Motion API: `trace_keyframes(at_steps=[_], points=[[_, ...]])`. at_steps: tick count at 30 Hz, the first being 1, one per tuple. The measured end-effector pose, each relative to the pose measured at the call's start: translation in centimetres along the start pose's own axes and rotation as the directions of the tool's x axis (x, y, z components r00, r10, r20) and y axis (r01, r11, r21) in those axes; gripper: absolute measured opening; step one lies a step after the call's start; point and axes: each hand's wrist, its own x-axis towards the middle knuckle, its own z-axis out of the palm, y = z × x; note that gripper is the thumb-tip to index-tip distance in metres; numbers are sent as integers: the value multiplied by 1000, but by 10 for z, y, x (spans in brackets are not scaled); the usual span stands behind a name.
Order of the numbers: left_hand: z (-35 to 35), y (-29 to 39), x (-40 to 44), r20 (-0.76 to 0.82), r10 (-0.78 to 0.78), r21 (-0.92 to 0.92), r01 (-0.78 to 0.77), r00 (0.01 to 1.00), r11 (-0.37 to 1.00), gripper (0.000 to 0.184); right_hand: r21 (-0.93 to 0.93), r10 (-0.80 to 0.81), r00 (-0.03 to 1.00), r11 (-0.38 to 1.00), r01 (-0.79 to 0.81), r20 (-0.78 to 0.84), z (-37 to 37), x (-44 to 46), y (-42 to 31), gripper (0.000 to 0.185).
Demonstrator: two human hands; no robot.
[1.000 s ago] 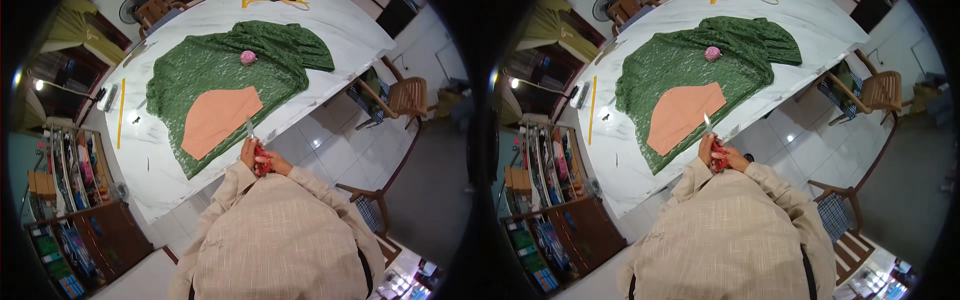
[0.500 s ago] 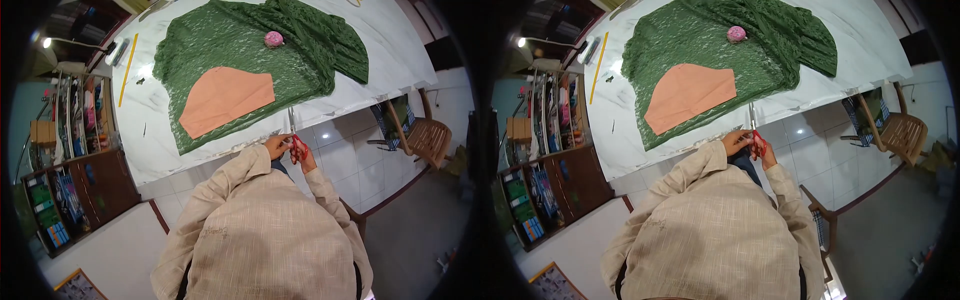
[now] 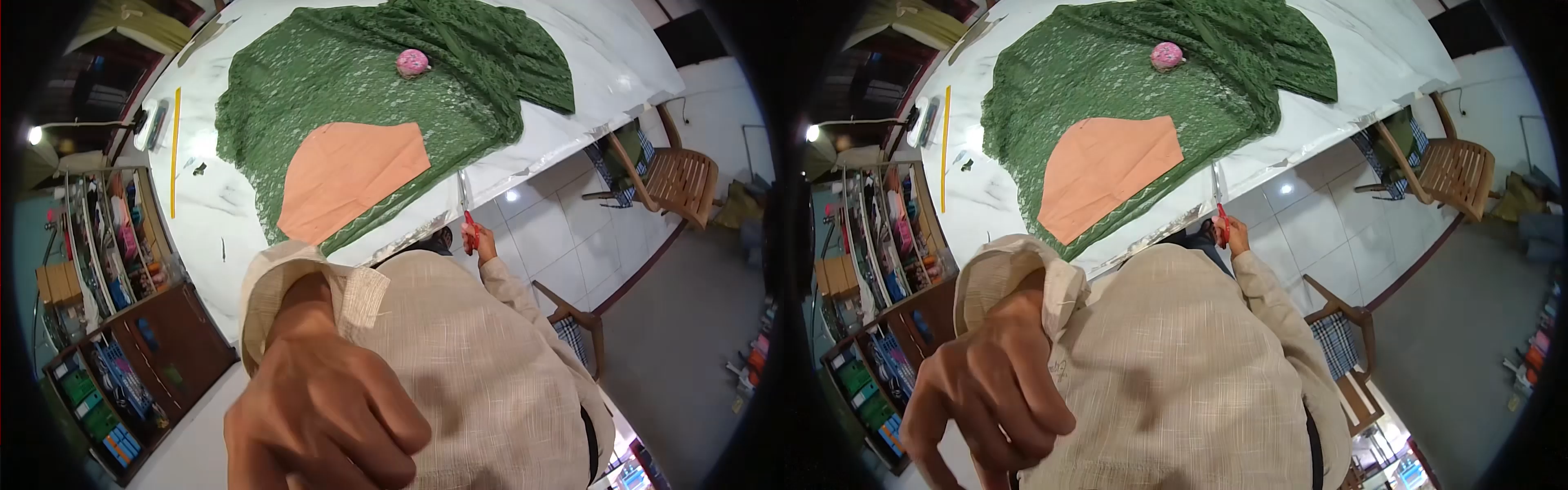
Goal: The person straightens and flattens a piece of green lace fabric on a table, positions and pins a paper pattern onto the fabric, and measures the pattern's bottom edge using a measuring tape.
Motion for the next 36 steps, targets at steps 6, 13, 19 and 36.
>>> trace_keyframes(at_steps=[6, 13, 19, 36], points=[[18, 22, -9, -108, 32, 61, -25, 994, 998, 7, -134, 108, 994, 985, -109, -19, 2, 15, 1, 26], [9, 25, -5, -179, 47, 96, -30, 983, 995, 16, -250, 174, 984, 952, -175, -28, -5, 12, 3, 27], [44, 30, 5, -189, 51, 218, -9, 981, 976, 24, -383, 243, 968, 901, -202, 61, -12, 15, -11, 27], [147, -40, 29, -80, 321, 467, -249, 944, 849, 30, -513, 82, 996, 855, -80, -18, -31, -5, 11, 28]])
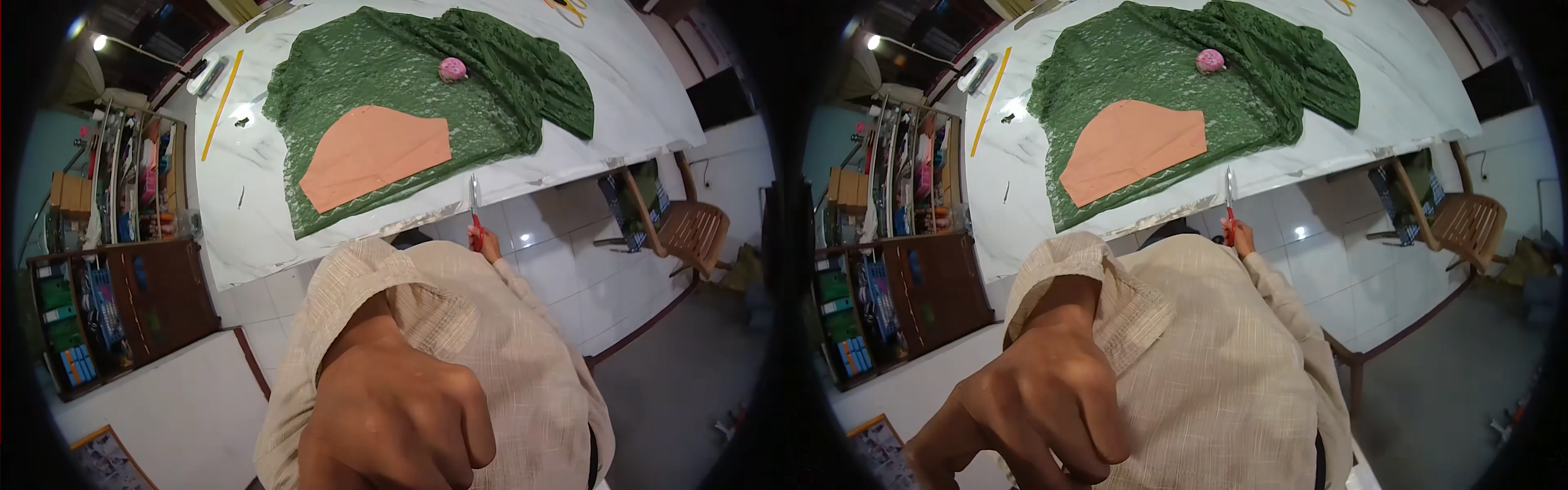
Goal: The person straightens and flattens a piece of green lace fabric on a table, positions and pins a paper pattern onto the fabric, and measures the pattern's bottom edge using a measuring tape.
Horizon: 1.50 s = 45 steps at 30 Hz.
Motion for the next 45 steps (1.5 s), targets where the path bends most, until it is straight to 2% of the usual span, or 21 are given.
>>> trace_keyframes(at_steps=[9, 10, 11, 12, 13, 14, 15, 16, 17, 18, 19, 21, 23, 24, 26, 28, 33, 34, 36, 41, 45], points=[[-6, 14, -3, 59, 279, 248, -285, 958, 926, 27, -33, -86, 992, 996, 84, -91, 13, 13, 2, 29], [-24, 23, -8, 180, 333, 521, -377, 926, 766, 12, -47, -101, 989, 994, 97, -105, 15, 16, 1, 29], [-42, 31, -14, 307, 348, 728, -454, 886, 514, 22, -65, -118, 986, 992, 111, -118, 16, 18, 0, 29], [-59, 37, -20, 247, 291, 882, -339, 924, 326, 28, -83, -132, 983, 989, 122, -129, 19, 17, 3, 29], [-87, 32, -21, 225, 340, 925, -310, 913, 221, 7, -97, -145, 980, 986, 133, -137, 22, 22, 1, 29], [-115, 37, -36, -10, 224, 971, -44, 974, 233, 12, -108, -154, 977, 984, 139, -145, 25, 22, 2, 29], [-140, 41, -56, -256, 102, 950, 231, 961, 210, 19, -116, -155, 976, 984, 138, -151, 28, 25, 2, 29], [-153, 33, -59, -177, 7, 950, 173, 984, -261, 17, -122, -150, 976, 984, 131, -158, 34, 28, 2, 29], [-184, 32, -81, -457, -25, 888, 454, 889, -75, 16, -127, -140, 976, 985, 120, -167, 35, 28, 3, 29], [-223, 36, -117, -689, -108, 711, 697, 717, 93, 16, -133, -127, 976, 986, 105, -176, 38, 31, 3, 29], [-254, 41, -154, -724, -187, 681, 731, 664, -46, 17, -140, -112, 977, 986, 87, -183, 41, 35, 2, 29], [-297, 59, -240, -668, -324, 742, 570, 669, -354, 26, -161, -78, 978, 986, 47, -191, 45, 35, 5, 29], [-325, 84, -326, -558, -545, 776, 161, 626, -610, 40, -184, -57, 978, 983, 19, -201, 51, 37, 8, 30], [-325, 93, -347, -557, -547, 779, 166, 625, -604, 40, -195, -56, 975, 981, 13, -216, 53, 38, 10, 30], [-314, 105, -383, -603, -609, 769, 174, 515, -615, 54, -213, -80, 959, 977, 22, -270, 52, 34, 17, 30], [-314, 112, -401, -644, -592, 763, 364, 484, -534, 54, -227, -126, 931, 973, 48, -343, 59, 37, 21, 30], [-324, 99, -394, -724, -585, 674, 557, 365, -486, 46, -277, -248, 835, 953, 121, -491, 59, 38, 32, 30], [-328, 95, -394, -701, -593, 698, 551, 396, -457, 46, -291, -281, 815, 946, 145, -506, 56, 47, 16, 30], [-338, 83, -393, -723, -611, 671, 535, 321, -514, 43, -321, -268, 852, 939, 126, -450, 50, 40, 10, 33], [-330, 46, -391, -692, -624, 704, 530, 361, -473, 47, -385, -187, 858, 923, -14, -479, 41, 34, 9, 35], [-312, 14, -388, -640, -649, 764, 436, 411, -476, 47, -446, -170, 884, 894, -48, -435, 29, 17, 16, 34]])
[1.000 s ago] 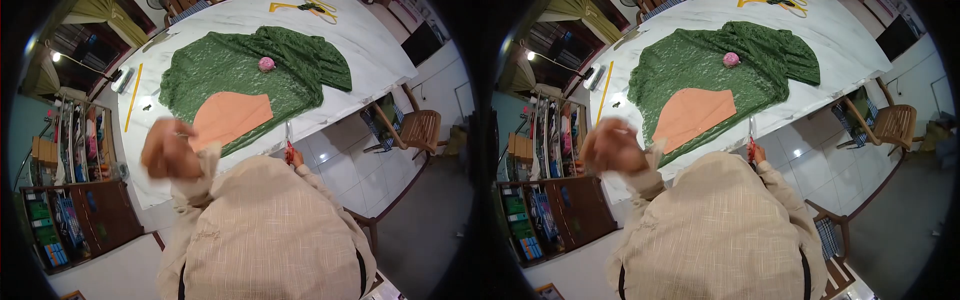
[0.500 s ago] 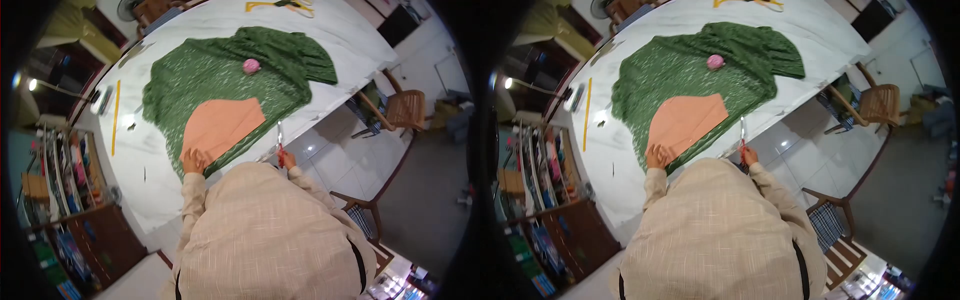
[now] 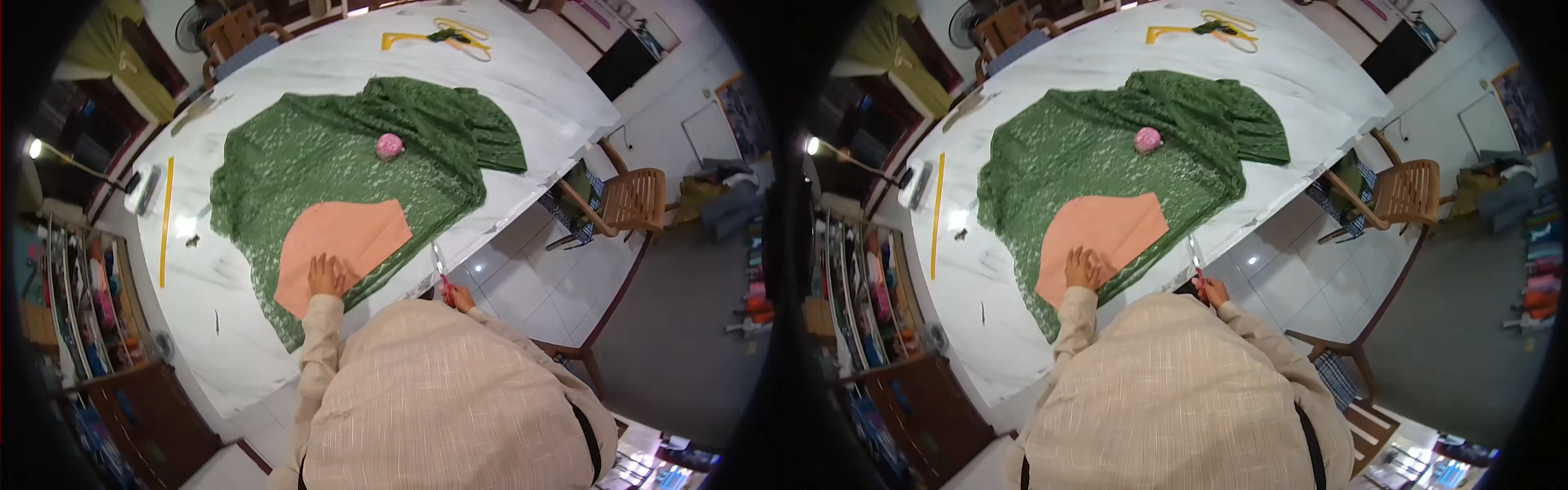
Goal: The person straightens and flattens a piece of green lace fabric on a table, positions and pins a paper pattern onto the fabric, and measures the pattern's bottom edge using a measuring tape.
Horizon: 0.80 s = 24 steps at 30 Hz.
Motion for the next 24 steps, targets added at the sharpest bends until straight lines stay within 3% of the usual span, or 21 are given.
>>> trace_keyframes(at_steps=[6, 12, 17, 21, 24], points=[[29, 51, 16, 23, -24, 140, 20, 999, 990, 56, -43, -71, 994, 996, 74, 78, -23, 14, -11, 31], [39, 65, 28, 76, -38, 117, 29, 996, 993, 58, -15, -174, 983, 984, 175, 67, -42, 33, -24, 29], [40, 61, 29, 98, -41, 140, 27, 994, 990, 59, -199, -216, 975, 955, 221, 47, -40, 45, -14, 26], [50, 53, 27, 108, -7, 114, -6, 994, 993, 60, 283, -58, 990, 959, 20, 125, -39, 14, -55, 26], [46, 54, 26, 112, 6, 99, -17, 994, 995, 58, 270, -29, 993, 963, -2, 111, -33, 13, -54, 26]])
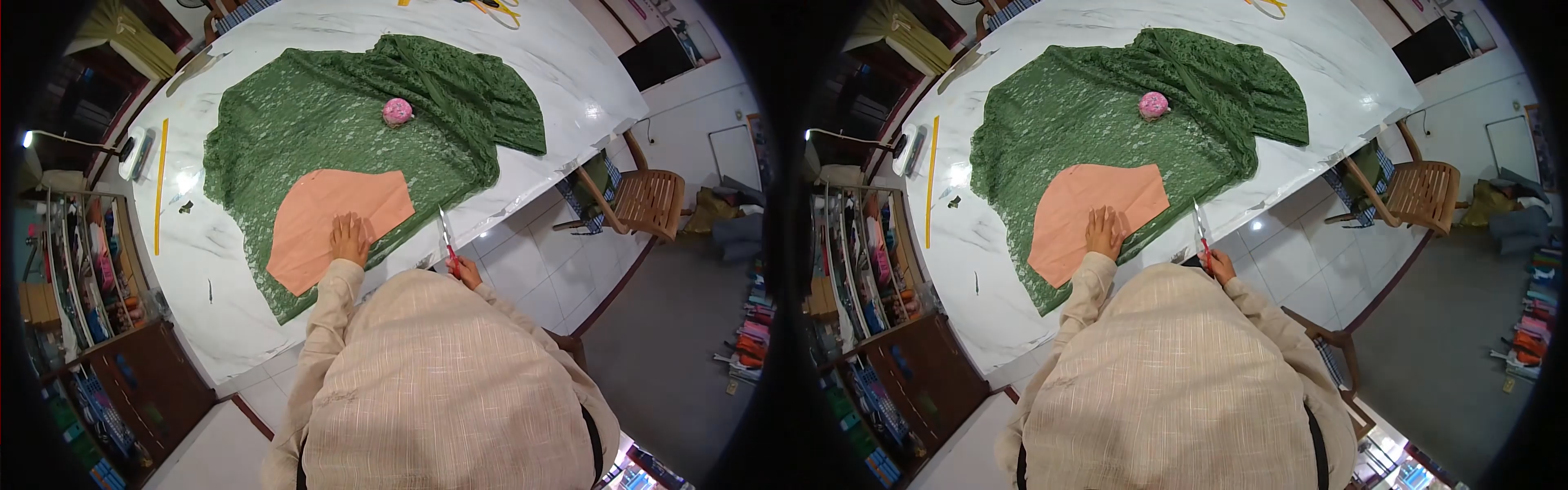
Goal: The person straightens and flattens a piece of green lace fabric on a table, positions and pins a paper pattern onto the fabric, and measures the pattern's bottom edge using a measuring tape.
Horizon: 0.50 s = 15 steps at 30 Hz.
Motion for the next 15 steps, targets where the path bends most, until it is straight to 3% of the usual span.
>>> trace_keyframes(at_steps=[15], points=[[-7, -36, -17, 18, 95, -22, -94, 995, 995, 56, -143, -79, 989, 988, 61, -124, 45, -7, 27, 29]])
